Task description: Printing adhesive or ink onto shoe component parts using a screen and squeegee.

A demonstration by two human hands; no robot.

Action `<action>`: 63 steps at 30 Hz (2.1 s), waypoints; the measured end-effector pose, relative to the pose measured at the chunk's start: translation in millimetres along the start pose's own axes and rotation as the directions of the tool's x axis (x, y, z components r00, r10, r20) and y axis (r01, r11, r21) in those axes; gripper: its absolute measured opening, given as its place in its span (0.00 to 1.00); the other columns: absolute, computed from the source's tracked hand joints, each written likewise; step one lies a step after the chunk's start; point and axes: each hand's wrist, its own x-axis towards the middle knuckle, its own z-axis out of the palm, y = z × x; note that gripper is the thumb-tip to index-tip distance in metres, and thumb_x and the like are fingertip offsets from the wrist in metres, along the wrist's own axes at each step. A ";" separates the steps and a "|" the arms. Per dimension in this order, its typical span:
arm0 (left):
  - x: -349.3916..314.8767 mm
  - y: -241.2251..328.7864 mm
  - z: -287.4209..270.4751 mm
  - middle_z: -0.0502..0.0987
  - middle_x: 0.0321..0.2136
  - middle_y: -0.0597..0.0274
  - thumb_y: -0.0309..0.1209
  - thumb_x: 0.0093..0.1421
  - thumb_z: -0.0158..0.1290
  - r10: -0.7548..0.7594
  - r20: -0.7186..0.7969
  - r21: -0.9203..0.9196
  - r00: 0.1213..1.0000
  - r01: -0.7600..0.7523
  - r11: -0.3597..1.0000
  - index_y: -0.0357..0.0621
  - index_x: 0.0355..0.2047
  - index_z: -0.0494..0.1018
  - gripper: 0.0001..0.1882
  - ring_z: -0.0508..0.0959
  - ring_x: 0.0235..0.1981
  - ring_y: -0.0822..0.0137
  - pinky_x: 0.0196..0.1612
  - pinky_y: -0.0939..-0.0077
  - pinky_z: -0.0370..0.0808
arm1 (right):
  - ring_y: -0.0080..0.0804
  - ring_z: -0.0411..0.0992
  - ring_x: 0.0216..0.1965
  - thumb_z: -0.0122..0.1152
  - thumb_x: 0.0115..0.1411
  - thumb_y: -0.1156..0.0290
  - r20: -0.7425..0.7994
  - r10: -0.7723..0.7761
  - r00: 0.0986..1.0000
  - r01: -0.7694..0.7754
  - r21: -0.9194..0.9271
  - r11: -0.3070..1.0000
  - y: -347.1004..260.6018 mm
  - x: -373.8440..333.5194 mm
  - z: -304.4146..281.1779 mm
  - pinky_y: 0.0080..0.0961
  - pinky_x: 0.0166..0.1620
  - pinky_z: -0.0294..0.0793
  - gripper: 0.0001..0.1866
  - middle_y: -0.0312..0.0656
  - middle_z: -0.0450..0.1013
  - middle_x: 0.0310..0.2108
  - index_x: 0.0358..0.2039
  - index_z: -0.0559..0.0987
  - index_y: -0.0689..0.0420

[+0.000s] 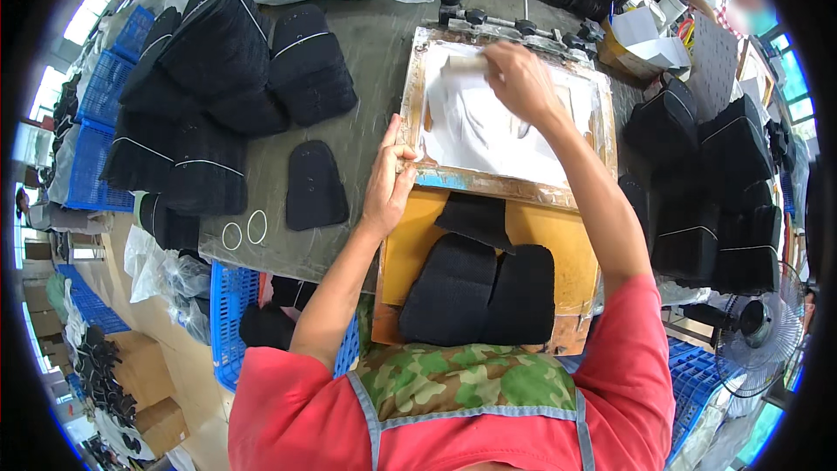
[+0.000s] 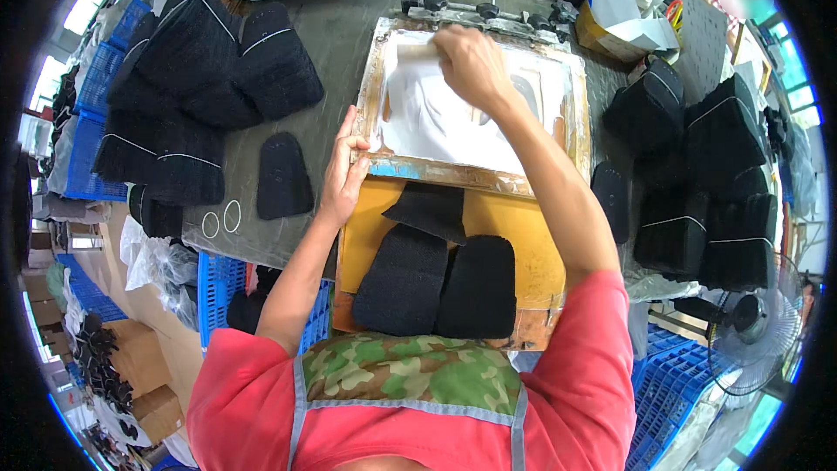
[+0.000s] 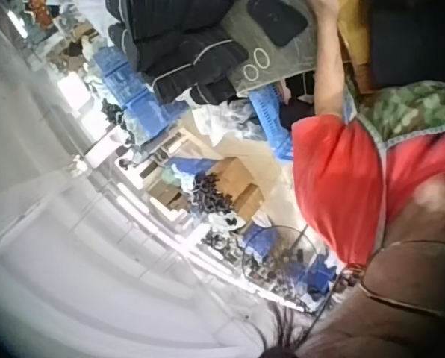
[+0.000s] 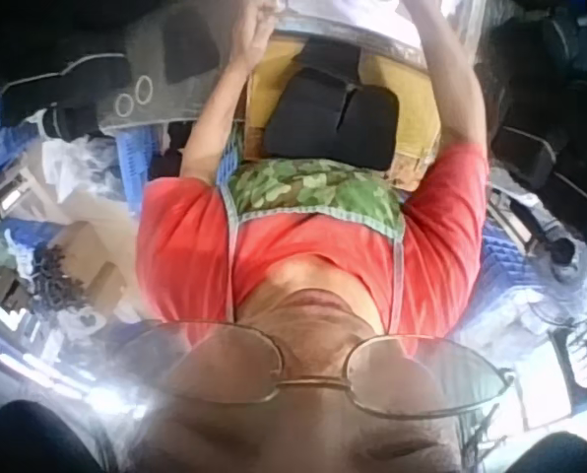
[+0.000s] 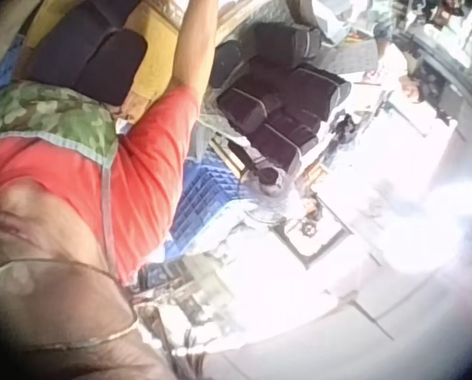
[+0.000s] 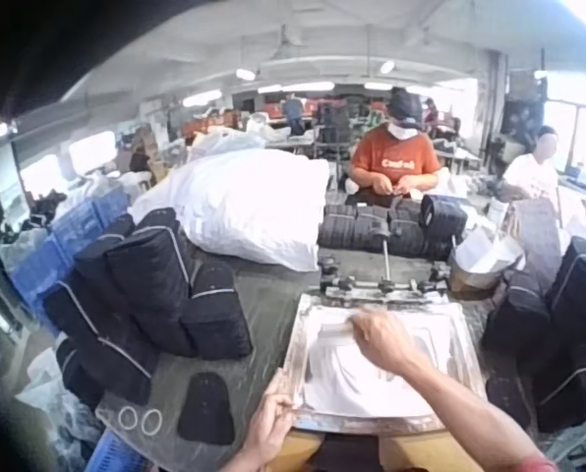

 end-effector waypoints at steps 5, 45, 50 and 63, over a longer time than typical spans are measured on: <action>-4.0 1.0 -3.8 0.49 0.69 0.36 0.25 0.63 0.43 -0.018 -0.012 0.005 1.000 0.018 1.000 0.39 0.41 0.65 0.07 0.54 0.69 0.45 0.66 0.58 0.56 | 0.45 0.73 0.38 0.58 0.53 0.79 -0.006 0.022 1.000 -0.023 -0.107 0.994 -3.4 -14.2 15.0 0.39 0.44 0.74 0.08 0.43 0.74 0.32 0.34 0.79 0.56; 84.7 86.9 -34.5 0.61 0.64 0.44 0.46 0.72 0.33 0.131 -0.125 -0.243 0.984 -0.158 0.957 0.38 0.62 0.60 0.27 0.58 0.68 0.55 0.69 0.61 0.50 | 0.38 0.79 0.39 0.63 0.52 0.75 0.349 -0.116 0.930 -0.070 0.478 0.875 -47.7 -108.3 -232.7 0.31 0.45 0.77 0.10 0.45 0.80 0.34 0.36 0.82 0.61; 108.8 106.1 -60.6 0.64 0.63 0.47 0.45 0.72 0.37 0.077 -0.083 -0.109 0.994 -0.086 0.990 0.36 0.64 0.57 0.29 0.62 0.65 0.59 0.68 0.63 0.54 | 0.46 0.76 0.46 0.62 0.51 0.79 0.383 0.124 0.916 -0.219 0.217 0.951 -14.2 -133.9 -138.0 0.35 0.51 0.73 0.14 0.48 0.78 0.41 0.40 0.80 0.62; -8.9 264.4 6.2 0.71 0.42 0.37 0.36 0.70 0.44 0.318 0.382 -0.878 0.868 0.448 -0.167 0.37 0.55 0.60 0.19 0.81 0.29 0.42 0.37 0.48 0.78 | 0.48 0.78 0.36 0.70 0.51 0.66 0.014 0.601 0.799 -0.599 -0.064 0.798 91.4 -131.1 -13.6 0.42 0.40 0.75 0.19 0.46 0.79 0.31 0.42 0.78 0.58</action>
